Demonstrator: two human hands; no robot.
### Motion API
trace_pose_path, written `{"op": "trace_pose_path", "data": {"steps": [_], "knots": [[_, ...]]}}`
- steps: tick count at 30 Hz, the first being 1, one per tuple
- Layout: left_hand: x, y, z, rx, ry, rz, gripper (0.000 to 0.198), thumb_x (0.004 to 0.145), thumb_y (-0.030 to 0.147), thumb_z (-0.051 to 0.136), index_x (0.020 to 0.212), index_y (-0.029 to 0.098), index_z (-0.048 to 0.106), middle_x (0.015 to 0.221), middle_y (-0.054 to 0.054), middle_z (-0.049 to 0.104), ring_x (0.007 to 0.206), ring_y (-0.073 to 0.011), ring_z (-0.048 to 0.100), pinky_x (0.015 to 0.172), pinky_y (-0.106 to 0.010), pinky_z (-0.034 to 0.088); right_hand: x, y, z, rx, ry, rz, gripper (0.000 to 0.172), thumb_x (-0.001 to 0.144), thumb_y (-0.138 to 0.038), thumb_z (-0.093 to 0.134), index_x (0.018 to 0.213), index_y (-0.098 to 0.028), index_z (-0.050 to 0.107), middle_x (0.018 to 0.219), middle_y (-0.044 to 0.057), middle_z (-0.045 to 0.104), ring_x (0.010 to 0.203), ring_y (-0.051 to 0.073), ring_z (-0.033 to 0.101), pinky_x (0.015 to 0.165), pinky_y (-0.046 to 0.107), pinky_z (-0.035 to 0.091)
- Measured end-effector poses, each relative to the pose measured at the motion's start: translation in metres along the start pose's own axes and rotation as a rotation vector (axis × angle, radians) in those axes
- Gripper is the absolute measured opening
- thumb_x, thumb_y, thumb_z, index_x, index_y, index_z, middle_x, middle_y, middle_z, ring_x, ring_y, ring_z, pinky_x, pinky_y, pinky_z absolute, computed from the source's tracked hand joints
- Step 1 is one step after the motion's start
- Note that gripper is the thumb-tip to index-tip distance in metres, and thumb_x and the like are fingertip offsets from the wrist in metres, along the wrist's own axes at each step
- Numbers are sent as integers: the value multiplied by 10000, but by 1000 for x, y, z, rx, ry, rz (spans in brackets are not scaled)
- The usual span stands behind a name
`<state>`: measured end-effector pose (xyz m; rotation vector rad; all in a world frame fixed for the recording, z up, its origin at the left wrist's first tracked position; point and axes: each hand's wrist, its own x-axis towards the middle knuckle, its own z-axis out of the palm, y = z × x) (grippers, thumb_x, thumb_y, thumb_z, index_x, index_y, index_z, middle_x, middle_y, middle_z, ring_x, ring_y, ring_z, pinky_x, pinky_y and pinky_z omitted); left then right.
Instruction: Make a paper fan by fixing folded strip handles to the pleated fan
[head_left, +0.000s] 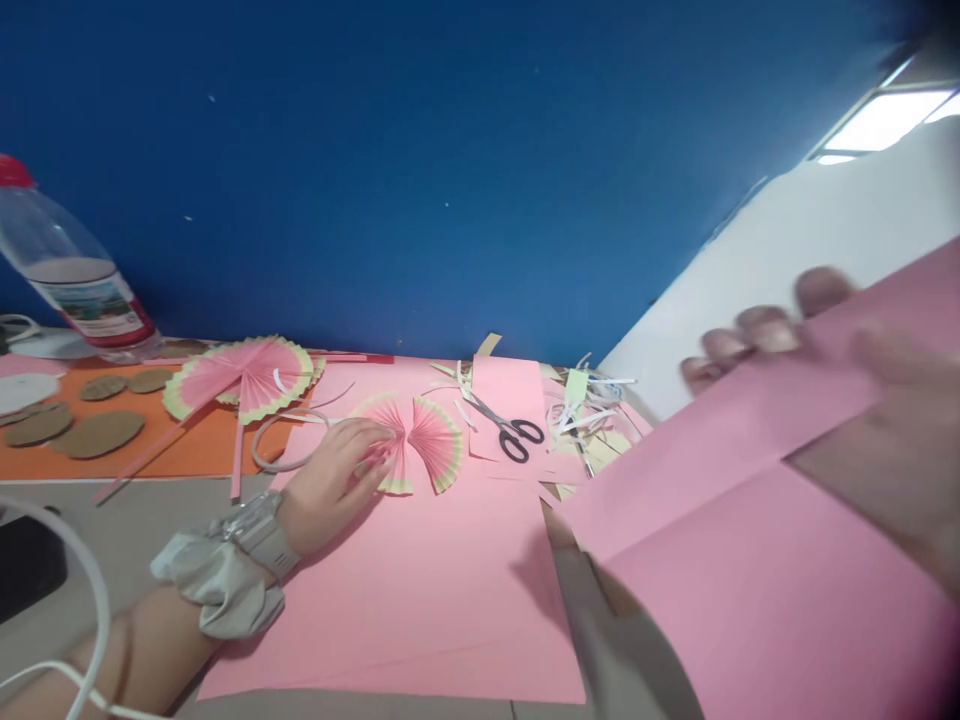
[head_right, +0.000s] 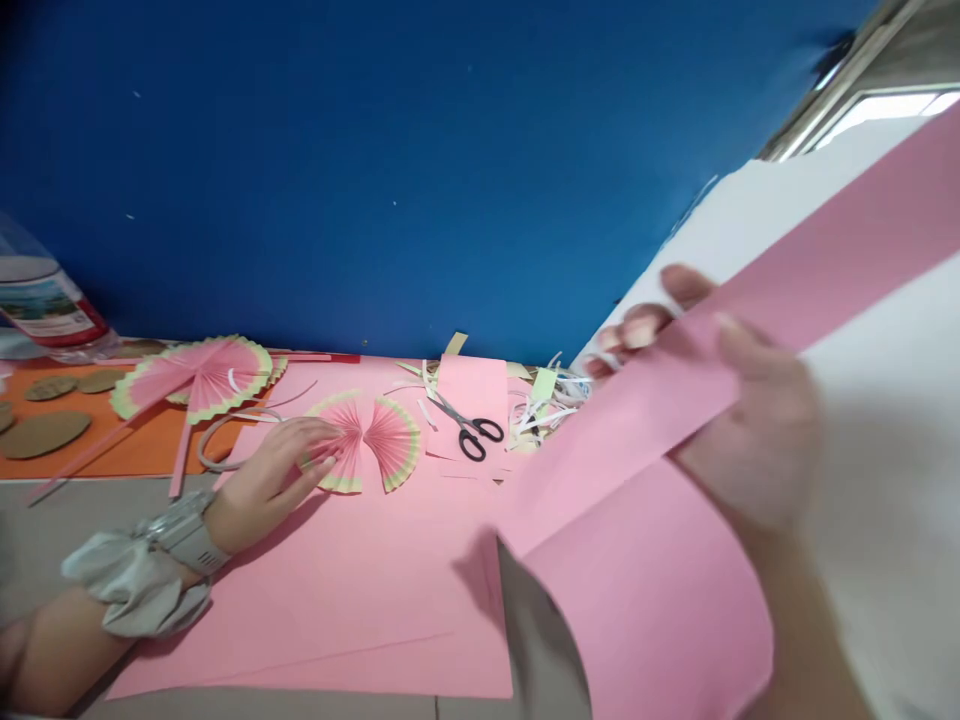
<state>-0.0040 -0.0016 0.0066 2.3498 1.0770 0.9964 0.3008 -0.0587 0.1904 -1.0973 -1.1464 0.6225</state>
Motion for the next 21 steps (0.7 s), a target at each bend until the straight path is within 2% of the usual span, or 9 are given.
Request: {"op": "trace_pose_path", "data": {"steps": [1, 2, 5, 6, 8, 10, 13, 17, 21], "knots": [[0, 4, -1, -55, 6, -24, 288, 910, 274, 463, 1171, 173, 531, 1180, -116, 580, 1165, -256, 493, 1022, -451, 392, -5, 8, 18, 219, -6, 66, 345, 895, -233, 366, 859, -329, 696, 773, 30, 540, 694, 147, 544, 666, 334, 454], [0, 10, -3, -129, 8, -66, 307, 917, 294, 452, 1192, 178, 522, 1197, -117, 575, 1165, -257, 501, 1004, -445, 414, -11, 17, 34, 358, -75, 96, 334, 909, -262, 364, 899, -315, 693, 772, 25, 548, 704, 143, 556, 666, 314, 470], [2, 31, -10, -506, -94, -193, 368, 952, 382, 362, 1246, 199, 485, 1269, -110, 554, 1166, -244, 532, 910, -391, 504, -32, 47, 74, 566, -277, 241, 354, 952, -313, 319, 1024, -303, 665, 811, 9, 621, 787, 146, 611, 765, 304, 502], [3, 39, -12, -610, -177, -201, 377, 942, 413, 383, 1230, 200, 502, 1278, -106, 557, 1183, -246, 528, 917, -384, 505, -39, 56, 83, 609, -383, 292, 375, 960, -335, 296, 1047, -288, 658, 851, 19, 648, 844, 169, 629, 824, 344, 500], [4, 52, -15, -643, -258, -233, 424, 862, 427, 557, 1219, 203, 515, 1272, -90, 573, 1213, -246, 504, 969, -371, 471, -49, 71, 97, 665, -482, 401, 370, 968, -335, 290, 1085, -276, 636, 914, 25, 678, 926, 193, 638, 890, 388, 482], [6, 63, -17, -611, -296, -233, 445, 804, 410, 645, 1183, 198, 545, 1216, -83, 606, 1142, -238, 549, 973, -375, 459, -55, 80, 105, 739, -551, 473, 369, 969, -365, 290, 1082, -269, 628, 942, 32, 690, 961, 206, 640, 932, 417, 461], [8, 73, -18, -639, -258, -202, 399, 789, 388, 670, 1132, 201, 585, 1148, -68, 637, 1075, -226, 576, 961, -371, 453, -60, 83, 111, 758, -618, 504, 376, 975, -384, 291, 1101, -262, 623, 975, 44, 693, 989, 209, 637, 959, 417, 446], [9, 79, -16, -886, -417, -321, 320, 826, 379, 627, 1070, 172, 622, 1051, -68, 677, 1002, -219, 619, 881, -341, 489, -65, 83, 115, 616, -597, 504, 384, 965, -429, 332, 1130, -233, 618, 980, 64, 690, 1004, 212, 628, 957, 390, 454], [6, 75, -10, -945, -390, -389, 277, 853, 395, 579, 975, 148, 604, 923, -61, 659, 869, -192, 621, 751, -297, 506, -66, 94, 112, 464, -570, 501, 414, 946, -481, 361, 1163, -221, 598, 1038, 88, 668, 1009, 234, 615, 894, 396, 487]]}}
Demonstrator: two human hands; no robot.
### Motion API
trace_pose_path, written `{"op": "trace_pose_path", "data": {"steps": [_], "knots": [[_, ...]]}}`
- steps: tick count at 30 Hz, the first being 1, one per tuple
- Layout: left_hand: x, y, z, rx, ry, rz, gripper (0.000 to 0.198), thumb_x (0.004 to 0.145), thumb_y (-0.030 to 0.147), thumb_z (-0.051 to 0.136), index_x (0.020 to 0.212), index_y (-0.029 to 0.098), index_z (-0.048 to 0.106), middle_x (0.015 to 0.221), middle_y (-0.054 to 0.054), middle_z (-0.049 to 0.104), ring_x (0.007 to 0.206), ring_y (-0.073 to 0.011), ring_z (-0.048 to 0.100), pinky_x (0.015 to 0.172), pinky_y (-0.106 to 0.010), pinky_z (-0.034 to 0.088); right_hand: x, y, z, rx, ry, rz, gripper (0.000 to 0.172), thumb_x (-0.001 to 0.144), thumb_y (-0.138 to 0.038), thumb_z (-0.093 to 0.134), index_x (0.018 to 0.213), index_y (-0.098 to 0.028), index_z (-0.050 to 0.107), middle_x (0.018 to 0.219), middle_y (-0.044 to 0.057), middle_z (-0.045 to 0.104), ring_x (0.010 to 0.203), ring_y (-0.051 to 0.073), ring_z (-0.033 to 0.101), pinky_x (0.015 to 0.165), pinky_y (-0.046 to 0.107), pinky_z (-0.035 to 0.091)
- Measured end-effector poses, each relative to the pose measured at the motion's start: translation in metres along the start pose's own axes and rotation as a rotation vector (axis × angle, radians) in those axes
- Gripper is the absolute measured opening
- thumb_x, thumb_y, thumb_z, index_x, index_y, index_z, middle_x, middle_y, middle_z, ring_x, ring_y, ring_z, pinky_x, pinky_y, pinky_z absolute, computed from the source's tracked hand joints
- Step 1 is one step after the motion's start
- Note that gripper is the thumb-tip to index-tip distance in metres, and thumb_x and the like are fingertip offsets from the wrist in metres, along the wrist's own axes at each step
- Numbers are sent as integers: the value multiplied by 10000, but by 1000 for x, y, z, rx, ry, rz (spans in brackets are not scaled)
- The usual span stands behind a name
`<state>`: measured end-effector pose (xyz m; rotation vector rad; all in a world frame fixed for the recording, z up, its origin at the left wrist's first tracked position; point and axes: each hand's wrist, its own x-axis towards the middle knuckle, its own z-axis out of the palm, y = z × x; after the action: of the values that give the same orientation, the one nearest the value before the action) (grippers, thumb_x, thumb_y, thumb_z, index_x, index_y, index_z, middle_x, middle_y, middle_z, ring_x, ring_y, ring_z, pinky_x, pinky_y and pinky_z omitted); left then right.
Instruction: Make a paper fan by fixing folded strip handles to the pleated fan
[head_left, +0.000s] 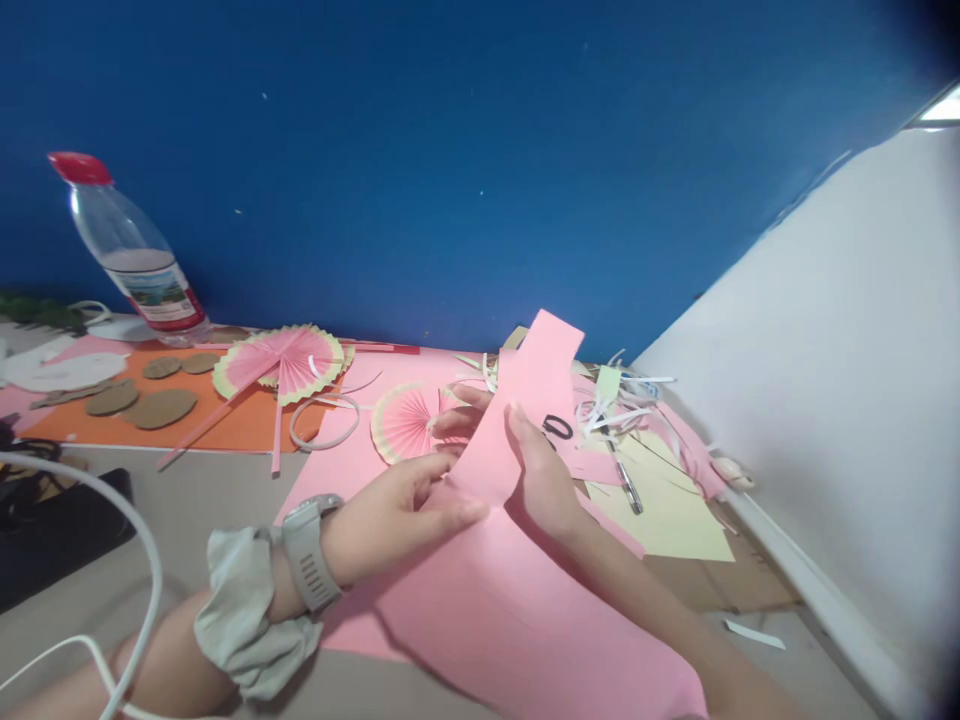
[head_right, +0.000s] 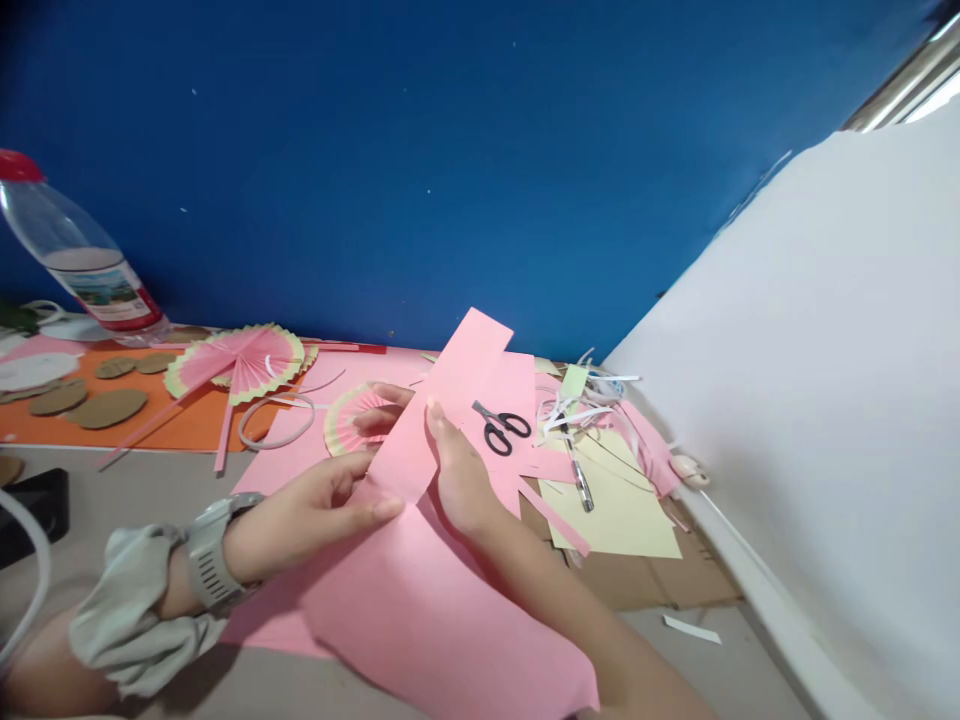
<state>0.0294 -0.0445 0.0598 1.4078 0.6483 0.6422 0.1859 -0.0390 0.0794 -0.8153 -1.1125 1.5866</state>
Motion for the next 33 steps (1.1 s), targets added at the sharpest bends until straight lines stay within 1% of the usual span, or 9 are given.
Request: {"op": "trace_pose_path", "data": {"steps": [4, 8, 10, 13, 16, 22, 28, 30, 33], "knots": [[3, -14, -2, 164, 78, -62, 358, 873, 468, 505, 714, 148, 518, 657, 24, 506, 589, -100, 464, 534, -218, 399, 0, 15, -23, -219, 67, -46, 434, 928, -533, 383, 1138, -237, 622, 1092, 73, 651, 1083, 233, 571, 965, 390, 435], [4, -29, -2, 301, 140, -102, 377, 877, 451, 485, 641, 163, 430, 613, 52, 392, 556, -82, 367, 505, -206, 331, -8, 34, -42, -449, 212, 104, 463, 803, -594, 575, 1053, -214, 660, 1059, 85, 660, 1146, 269, 526, 1030, 410, 356], [3, -34, -1, 289, 128, -129, 358, 871, 442, 491, 652, 161, 459, 620, 43, 434, 558, -89, 395, 504, -210, 350, -13, 41, -44, -434, 182, 212, 450, 777, -578, 620, 1005, -193, 673, 991, 89, 678, 1065, 277, 574, 969, 430, 400], [3, -38, 1, 254, 122, -134, 351, 862, 456, 499, 691, 153, 546, 626, 24, 500, 571, -107, 448, 512, -219, 390, -16, 45, -42, -365, 44, 376, 413, 783, -562, 623, 857, -160, 680, 830, 66, 684, 850, 248, 633, 801, 405, 475], [5, -39, 3, 241, 138, -145, 360, 848, 476, 518, 703, 152, 581, 609, 24, 515, 566, -112, 466, 516, -221, 405, -16, 43, -39, -290, 78, 431, 395, 795, -552, 612, 787, -162, 668, 774, 34, 666, 789, 204, 622, 761, 353, 475], [9, -39, 4, 232, 120, -150, 368, 845, 497, 521, 728, 153, 577, 619, 27, 510, 568, -108, 460, 515, -214, 395, -18, 40, -34, -162, 107, 443, 424, 809, -568, 579, 839, -168, 715, 800, 48, 688, 806, 210, 635, 818, 366, 486], [9, -41, 3, 255, 141, -184, 382, 849, 500, 511, 683, 157, 509, 613, 40, 444, 552, -92, 400, 515, -212, 377, -17, 39, -33, -227, 201, 415, 380, 803, -551, 596, 769, -190, 710, 761, 32, 683, 809, 207, 630, 811, 342, 476], [8, -42, 3, 225, 127, -194, 400, 870, 503, 472, 659, 164, 470, 616, 42, 427, 560, -93, 392, 527, -215, 379, -15, 38, -36, -228, 205, 426, 340, 801, -521, 614, 740, -193, 682, 746, 17, 666, 809, 194, 620, 789, 320, 469], [7, -42, 3, 175, 104, -178, 369, 895, 469, 441, 691, 164, 485, 670, 27, 474, 621, -109, 437, 589, -229, 413, -13, 37, -42, -164, 159, 381, 275, 809, -435, 629, 683, -191, 615, 672, -22, 602, 680, 146, 572, 690, 278, 455]]}}
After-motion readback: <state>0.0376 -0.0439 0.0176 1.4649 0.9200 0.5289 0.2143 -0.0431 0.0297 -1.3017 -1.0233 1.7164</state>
